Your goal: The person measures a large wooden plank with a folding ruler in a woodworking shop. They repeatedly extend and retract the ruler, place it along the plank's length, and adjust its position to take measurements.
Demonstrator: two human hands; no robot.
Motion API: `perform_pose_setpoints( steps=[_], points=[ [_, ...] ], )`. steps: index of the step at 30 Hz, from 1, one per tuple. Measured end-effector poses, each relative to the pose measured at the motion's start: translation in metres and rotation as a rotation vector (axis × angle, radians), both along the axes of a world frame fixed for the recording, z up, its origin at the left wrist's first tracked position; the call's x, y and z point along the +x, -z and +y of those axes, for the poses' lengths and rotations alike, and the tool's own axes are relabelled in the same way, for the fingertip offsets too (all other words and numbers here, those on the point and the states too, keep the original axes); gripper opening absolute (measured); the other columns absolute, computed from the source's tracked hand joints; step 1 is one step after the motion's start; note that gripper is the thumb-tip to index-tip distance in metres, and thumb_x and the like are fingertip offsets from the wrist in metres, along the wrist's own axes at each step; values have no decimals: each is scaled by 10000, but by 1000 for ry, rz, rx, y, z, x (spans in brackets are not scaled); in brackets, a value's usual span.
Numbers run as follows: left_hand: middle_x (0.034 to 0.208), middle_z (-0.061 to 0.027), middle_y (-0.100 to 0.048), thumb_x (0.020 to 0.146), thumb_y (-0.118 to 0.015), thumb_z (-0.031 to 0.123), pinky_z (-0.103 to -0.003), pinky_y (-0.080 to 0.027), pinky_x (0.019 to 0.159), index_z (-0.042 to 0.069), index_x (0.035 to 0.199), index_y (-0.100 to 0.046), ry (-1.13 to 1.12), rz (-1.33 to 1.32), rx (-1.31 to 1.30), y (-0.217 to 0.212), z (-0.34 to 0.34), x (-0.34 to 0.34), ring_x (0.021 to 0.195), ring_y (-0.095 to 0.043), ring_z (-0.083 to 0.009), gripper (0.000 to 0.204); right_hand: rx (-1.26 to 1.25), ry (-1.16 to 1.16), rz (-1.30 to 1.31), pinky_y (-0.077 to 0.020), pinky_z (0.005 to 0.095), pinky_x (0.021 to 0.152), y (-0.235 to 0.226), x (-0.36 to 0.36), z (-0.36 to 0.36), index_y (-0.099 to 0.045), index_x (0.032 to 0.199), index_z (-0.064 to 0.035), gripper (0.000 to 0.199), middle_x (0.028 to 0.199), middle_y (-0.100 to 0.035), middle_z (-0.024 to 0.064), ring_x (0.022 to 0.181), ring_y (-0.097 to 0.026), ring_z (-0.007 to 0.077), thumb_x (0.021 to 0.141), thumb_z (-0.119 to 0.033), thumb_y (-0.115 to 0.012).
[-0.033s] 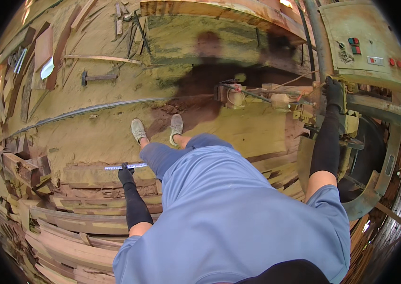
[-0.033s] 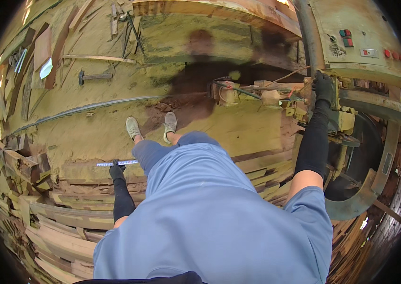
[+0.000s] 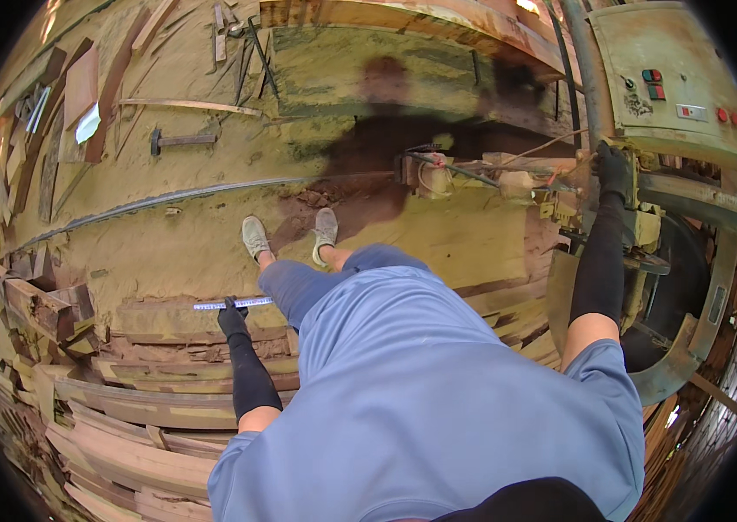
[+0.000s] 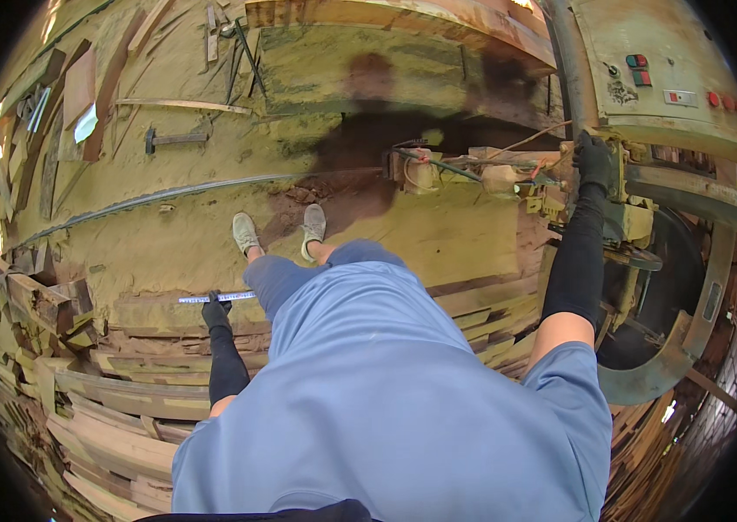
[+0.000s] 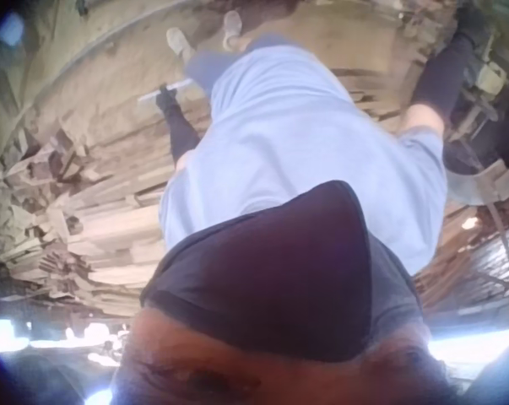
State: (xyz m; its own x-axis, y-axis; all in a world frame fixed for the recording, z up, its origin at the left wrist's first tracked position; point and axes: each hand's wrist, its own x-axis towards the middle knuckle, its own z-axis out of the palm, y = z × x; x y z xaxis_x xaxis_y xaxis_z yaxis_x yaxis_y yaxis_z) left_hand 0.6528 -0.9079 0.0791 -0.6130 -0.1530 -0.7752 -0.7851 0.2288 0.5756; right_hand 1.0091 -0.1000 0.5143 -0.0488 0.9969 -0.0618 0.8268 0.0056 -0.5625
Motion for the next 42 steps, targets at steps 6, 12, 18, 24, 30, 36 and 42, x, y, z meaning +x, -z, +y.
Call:
perform_pose_setpoints(
  steps=[6, 12, 18, 24, 30, 36, 42],
  points=[
    [767, -94, -637, 949, -581, 366, -263, -506, 483, -26, 1009, -665, -28, 19, 41, 6, -1, 4, 568, -602, -164, 406, 9, -90, -313, -488, 405, 627, 47, -45, -53, -671, 951, -13, 467, 724, -645, 91, 632, -618, 221, 894, -462, -555],
    [756, -98, -638, 960, -562, 350, -271, -511, 496, -27, 1026, -662, -1, 16, 63, 1, -9, 9, 563, -601, -164, 396, 46, -329, -557, -473, 423, 647, 106, 3, -55, -665, 922, 11, 513, 782, -666, 140, 663, -626, 268, 873, -483, -536],
    [762, -102, -641, 965, -551, 339, -268, -502, 490, -25, 1049, -657, -78, 27, 48, 3, -30, 18, 543, -583, -152, 389, -357, -113, -190, -477, 368, 499, 158, -9, -101, -602, 857, -18, 360, 660, -607, 115, 519, -591, 211, 880, -377, -584],
    [775, -84, -630, 972, -538, 318, -264, -490, 480, -30, 1033, -660, 12, -37, -9, -11, -27, 39, 558, -582, -155, 374, -531, -134, -227, -496, 370, 475, 201, -14, -160, -604, 841, -16, 340, 634, -605, 114, 482, -596, 224, 884, -352, -579],
    [787, -99, -633, 968, -541, 274, -273, -505, 470, -48, 1015, -666, -62, -52, 27, -12, -53, 33, 580, -597, -168, 348, -602, -222, -177, -494, 382, 466, 240, -49, -217, -580, 753, -6, 332, 589, -586, 118, 453, -580, 217, 875, -313, -607],
    [783, -108, -630, 944, -558, 272, -270, -515, 472, -38, 1008, -683, 8, 36, -49, -45, -88, -43, 585, -602, -168, 341, -751, -127, -140, -506, 362, 455, 270, -83, -302, -579, 732, -25, 276, 570, -568, 106, 449, -582, 209, 858, -270, -598],
    [789, -102, -625, 944, -552, 283, -271, -525, 507, -17, 1026, -686, 23, 62, -81, -57, -134, -148, 620, -603, -159, 339, -858, -97, -66, -513, 356, 447, 285, -129, -379, -587, 751, -19, 286, 569, -562, 100, 446, -586, 210, 837, -292, -592]
  ],
)
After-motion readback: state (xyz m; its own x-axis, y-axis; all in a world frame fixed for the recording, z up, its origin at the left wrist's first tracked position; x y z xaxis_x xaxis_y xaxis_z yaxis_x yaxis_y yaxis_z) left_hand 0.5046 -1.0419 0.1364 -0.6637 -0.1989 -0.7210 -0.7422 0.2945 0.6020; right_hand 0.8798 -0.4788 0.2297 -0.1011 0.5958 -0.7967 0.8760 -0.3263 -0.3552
